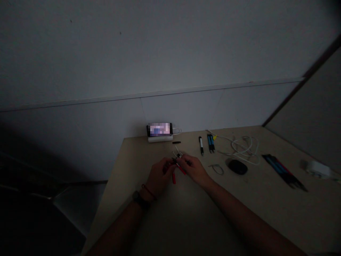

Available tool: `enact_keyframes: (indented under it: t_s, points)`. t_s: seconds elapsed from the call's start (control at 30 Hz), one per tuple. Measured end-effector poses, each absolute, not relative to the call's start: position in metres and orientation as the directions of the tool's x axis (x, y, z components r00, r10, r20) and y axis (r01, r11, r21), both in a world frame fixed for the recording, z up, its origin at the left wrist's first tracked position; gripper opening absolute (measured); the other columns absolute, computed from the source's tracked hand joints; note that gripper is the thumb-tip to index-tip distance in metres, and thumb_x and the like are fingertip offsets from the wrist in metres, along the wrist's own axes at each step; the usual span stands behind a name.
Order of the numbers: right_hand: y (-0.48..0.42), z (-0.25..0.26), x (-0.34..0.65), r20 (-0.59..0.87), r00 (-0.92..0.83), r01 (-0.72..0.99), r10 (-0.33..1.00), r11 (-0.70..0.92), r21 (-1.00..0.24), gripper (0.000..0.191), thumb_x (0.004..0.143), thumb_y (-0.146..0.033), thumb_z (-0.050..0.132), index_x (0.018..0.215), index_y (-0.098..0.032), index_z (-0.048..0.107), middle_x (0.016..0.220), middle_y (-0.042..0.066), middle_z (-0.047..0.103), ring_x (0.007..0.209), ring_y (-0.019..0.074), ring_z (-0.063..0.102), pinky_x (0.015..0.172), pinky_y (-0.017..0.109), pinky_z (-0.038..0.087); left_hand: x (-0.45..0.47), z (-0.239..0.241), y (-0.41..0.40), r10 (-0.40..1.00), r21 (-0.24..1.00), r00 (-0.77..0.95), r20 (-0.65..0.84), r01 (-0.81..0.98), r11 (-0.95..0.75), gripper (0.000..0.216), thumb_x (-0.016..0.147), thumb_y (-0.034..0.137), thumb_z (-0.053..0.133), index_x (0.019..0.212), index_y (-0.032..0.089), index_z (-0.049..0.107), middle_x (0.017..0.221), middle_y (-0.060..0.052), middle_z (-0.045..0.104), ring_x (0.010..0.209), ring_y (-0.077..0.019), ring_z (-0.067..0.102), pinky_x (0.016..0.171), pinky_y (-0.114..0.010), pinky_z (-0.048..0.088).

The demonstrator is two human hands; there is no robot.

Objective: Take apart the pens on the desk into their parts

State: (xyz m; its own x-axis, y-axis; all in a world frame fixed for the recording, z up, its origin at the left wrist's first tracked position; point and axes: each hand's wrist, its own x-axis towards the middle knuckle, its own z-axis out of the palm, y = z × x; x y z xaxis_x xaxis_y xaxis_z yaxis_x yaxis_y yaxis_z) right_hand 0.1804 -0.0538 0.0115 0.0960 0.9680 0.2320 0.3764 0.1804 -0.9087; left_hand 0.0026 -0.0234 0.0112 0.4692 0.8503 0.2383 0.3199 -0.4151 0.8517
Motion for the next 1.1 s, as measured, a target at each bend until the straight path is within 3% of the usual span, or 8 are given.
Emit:
enact_keyframes:
  t_s: [0.2, 0.43, 0.8, 1.1]
  points:
    - [-0.0536, 0.0115, 0.1802, 0.195, 0.029, 0.355, 0.980, 0.172, -0.919, 0.060, 0.084, -0.072, 0.054, 0.054, -0.021, 0.048, 0.053, -0.003, 0.042, 0.052, 0.0127, 0.039, 0.051, 0.026, 0.029, 0.0030, 0.0076, -0.0235, 0.816, 0.821, 0.525, 0.242, 0.338, -0.460, 0.025, 0.091, 0.038, 0.062, 0.102, 0.017, 0.069, 0.076, -0.001, 0.068, 0.064, -0.0125, 0.057, 0.060, -0.023, 0.042]
    - [-0.0535, 0.0131, 0.1798, 0.201, 0.157, 0.295, 0.967, 0.148, -0.944, 0.060, 0.085, -0.071, 0.054, 0.052, -0.021, 0.047, 0.049, -0.003, 0.041, 0.049, 0.0123, 0.038, 0.050, 0.027, 0.030, 0.0024, 0.0085, -0.0229, 0.844, 0.827, 0.461, 0.273, 0.336, -0.451, 0.023, 0.088, 0.039, 0.067, 0.095, 0.017, 0.067, 0.086, -0.003, 0.072, 0.073, -0.0139, 0.062, 0.068, -0.024, 0.048]
    - [-0.0553, 0.0138, 0.1776, 0.122, 0.107, 0.226, 0.987, 0.095, -0.969, 0.062, 0.084, -0.076, 0.049, 0.053, -0.022, 0.046, 0.048, -0.003, 0.042, 0.048, 0.0124, 0.038, 0.050, 0.027, 0.031, 0.0027, 0.0121, -0.0261, 0.799, 0.799, 0.547, 0.252, 0.347, -0.490, 0.028, 0.097, 0.036, 0.050, 0.096, 0.018, 0.072, 0.083, -0.004, 0.073, 0.073, -0.0165, 0.064, 0.068, -0.026, 0.046]
    - [-0.0568, 0.0127, 0.1762, 0.060, 0.045, 0.123, 0.997, 0.055, -0.991, 0.060, 0.083, -0.077, 0.050, 0.060, -0.022, 0.047, 0.051, -0.005, 0.040, 0.047, 0.0104, 0.033, 0.045, 0.025, 0.026, 0.0032, 0.0105, -0.0272, 0.770, 0.798, 0.594, 0.232, 0.337, -0.500, 0.029, 0.100, 0.036, 0.043, 0.092, 0.018, 0.065, 0.078, -0.003, 0.067, 0.070, -0.0157, 0.060, 0.067, -0.027, 0.041]
